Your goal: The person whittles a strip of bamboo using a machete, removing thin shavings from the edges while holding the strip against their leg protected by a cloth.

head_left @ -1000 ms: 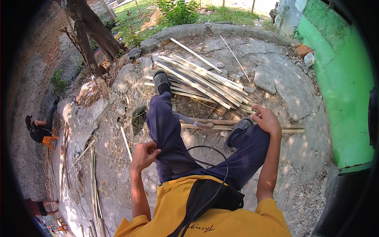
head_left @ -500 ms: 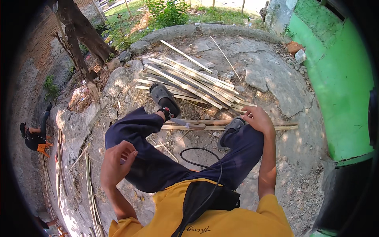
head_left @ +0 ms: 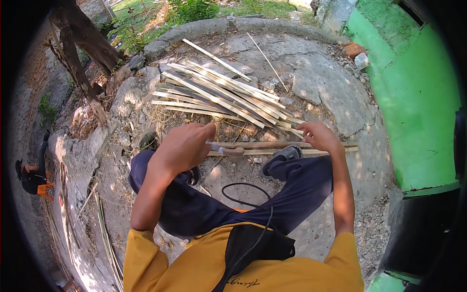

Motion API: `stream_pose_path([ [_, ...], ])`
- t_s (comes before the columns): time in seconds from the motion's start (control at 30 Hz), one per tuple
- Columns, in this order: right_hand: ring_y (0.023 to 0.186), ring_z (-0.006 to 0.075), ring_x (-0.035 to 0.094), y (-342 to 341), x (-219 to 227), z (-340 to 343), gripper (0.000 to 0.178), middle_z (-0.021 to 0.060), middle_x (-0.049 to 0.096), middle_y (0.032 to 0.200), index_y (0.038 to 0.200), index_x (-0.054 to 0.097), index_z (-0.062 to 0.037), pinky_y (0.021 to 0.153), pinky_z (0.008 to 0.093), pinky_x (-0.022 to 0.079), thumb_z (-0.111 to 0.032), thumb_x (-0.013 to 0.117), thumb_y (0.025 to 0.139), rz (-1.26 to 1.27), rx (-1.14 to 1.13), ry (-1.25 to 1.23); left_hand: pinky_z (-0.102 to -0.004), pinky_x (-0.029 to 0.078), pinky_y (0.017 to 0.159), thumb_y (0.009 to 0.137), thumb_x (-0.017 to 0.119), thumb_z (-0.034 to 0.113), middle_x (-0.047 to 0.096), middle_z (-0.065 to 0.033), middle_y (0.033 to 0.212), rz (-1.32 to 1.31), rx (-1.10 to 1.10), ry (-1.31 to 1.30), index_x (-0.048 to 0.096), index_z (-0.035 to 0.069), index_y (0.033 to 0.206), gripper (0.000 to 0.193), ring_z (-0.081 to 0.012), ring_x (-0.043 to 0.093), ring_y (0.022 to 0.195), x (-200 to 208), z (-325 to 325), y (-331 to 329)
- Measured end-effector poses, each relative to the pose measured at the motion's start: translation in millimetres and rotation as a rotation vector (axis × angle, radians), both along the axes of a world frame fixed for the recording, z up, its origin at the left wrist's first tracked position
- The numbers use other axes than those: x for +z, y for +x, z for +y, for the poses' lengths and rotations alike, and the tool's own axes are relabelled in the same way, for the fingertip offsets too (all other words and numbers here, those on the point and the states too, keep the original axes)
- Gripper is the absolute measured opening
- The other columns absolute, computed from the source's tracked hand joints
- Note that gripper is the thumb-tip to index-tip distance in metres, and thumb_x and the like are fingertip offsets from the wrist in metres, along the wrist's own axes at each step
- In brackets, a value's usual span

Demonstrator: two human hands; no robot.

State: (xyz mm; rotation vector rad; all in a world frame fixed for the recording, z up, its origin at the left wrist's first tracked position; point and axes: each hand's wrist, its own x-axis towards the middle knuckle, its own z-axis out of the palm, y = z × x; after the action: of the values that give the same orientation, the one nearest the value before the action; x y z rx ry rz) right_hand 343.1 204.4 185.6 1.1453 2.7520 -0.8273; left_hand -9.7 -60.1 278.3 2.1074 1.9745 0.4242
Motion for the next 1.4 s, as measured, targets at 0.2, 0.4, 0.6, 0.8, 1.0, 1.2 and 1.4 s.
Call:
stream_pose_path([
  [0.2, 0.103, 0.0309, 0.074, -59.6, -63.7, 101.5, 0.039, 0.0163, 0.076, 0.115, 0.124, 0.073, -0.0134, 0.09, 0.0427, 0.057, -0.026, 0.076, 0.088, -0.293, 0.199, -0.046, -0.0472, 0.054, 0.079, 0.091, 0.068, 0.018, 0.071, -0.0127, 0.085, -0.084, -0.078, -0.091, 0.063, 0.007, 0.106, 0.019, -0.0364, 0.07, 0.087, -47.3, 59.3, -26.7],
  [0.4, 0.108, 0.0373, 0.072, -82.0, -235.3, 156.5, 0.035, 0.016, 0.075, 0.121, 0.117, 0.078, -0.0145, 0.096, 0.0445, 0.057, -0.024, 0.074, 0.083, -0.381, -0.124, 0.052, -0.0522, 0.054, 0.088, 0.091, 0.072, 0.024, 0.072, -0.0212, 0.102, -0.16, 0.053, -0.334, 0.063, 0.004, 0.111, 0.03, -0.0418, 0.069, 0.102, -138.0, 67.5, -47.1],
  [0.6, 0.087, 0.0246, 0.074, -94.9, -355.4, 99.4, 0.053, 0.0119, 0.077, 0.111, 0.138, 0.067, -0.0143, 0.075, 0.0414, 0.058, -0.028, 0.078, 0.088, -0.603, -0.11, -0.531, -0.0519, 0.054, 0.087, 0.094, 0.072, 0.026, 0.071, -0.0209, 0.101, -0.262, 0.105, -0.387, 0.059, 0.004, 0.115, 0.033, -0.0427, 0.068, 0.1, -136.4, 53.6, -45.2],
  [0.8, 0.094, 0.0315, 0.074, -116.4, -393.4, 62.0, 0.074, 0.0203, 0.07, 0.121, 0.151, 0.041, -0.001, 0.072, 0.0414, 0.063, -0.029, 0.077, 0.093, 0.01, -0.539, -0.923, -0.0509, 0.053, 0.091, 0.098, 0.068, 0.025, 0.069, -0.0207, 0.111, -0.224, 0.128, -0.409, 0.059, 0.004, 0.122, 0.033, -0.042, 0.066, 0.107, -136.0, 48.9, -46.5],
  [1.0, 0.145, 0.0464, 0.043, -161.2, -418.5, 62.1, 0.075, 0.0328, 0.022, 0.165, 0.153, 0.028, 0.0054, 0.111, 0.0546, 0.052, -0.025, 0.068, 0.096, 0.74, -1.315, -1.499, -0.0493, 0.053, 0.093, 0.098, 0.068, 0.027, 0.069, -0.0194, 0.117, -0.27, 0.166, -0.339, 0.058, 0.003, 0.125, 0.037, -0.041, 0.066, 0.11, -128.9, 43.9, -48.9],
  [1.2, 0.134, 0.0374, 0.05, -162.8, -437.3, 84.8, 0.068, 0.0191, 0.048, 0.145, 0.141, 0.047, 0.0006, 0.12, 0.0521, 0.038, -0.028, 0.075, 0.086, 1.321, -1.601, -1.503, -0.0509, 0.053, 0.089, 0.1, 0.065, 0.031, 0.068, -0.0192, 0.109, -0.224, 0.149, -0.469, 0.057, 0.001, 0.122, 0.037, -0.0406, 0.067, 0.105, -142.2, 47.0, -48.0],
  [1.4, 0.131, 0.0335, 0.054, -166.7, -428.2, 120.9, 0.065, 0.0126, 0.058, 0.138, 0.134, 0.06, -0.0075, 0.114, 0.0487, 0.042, -0.044, 0.07, 0.082, 1.268, -1.917, -1.544, -0.0502, 0.054, 0.088, 0.1, 0.066, 0.032, 0.069, -0.0201, 0.106, -0.233, 0.134, -0.426, 0.057, 0.003, 0.127, 0.04, -0.0409, 0.068, 0.103, -146.9, 49.3, -47.3],
])
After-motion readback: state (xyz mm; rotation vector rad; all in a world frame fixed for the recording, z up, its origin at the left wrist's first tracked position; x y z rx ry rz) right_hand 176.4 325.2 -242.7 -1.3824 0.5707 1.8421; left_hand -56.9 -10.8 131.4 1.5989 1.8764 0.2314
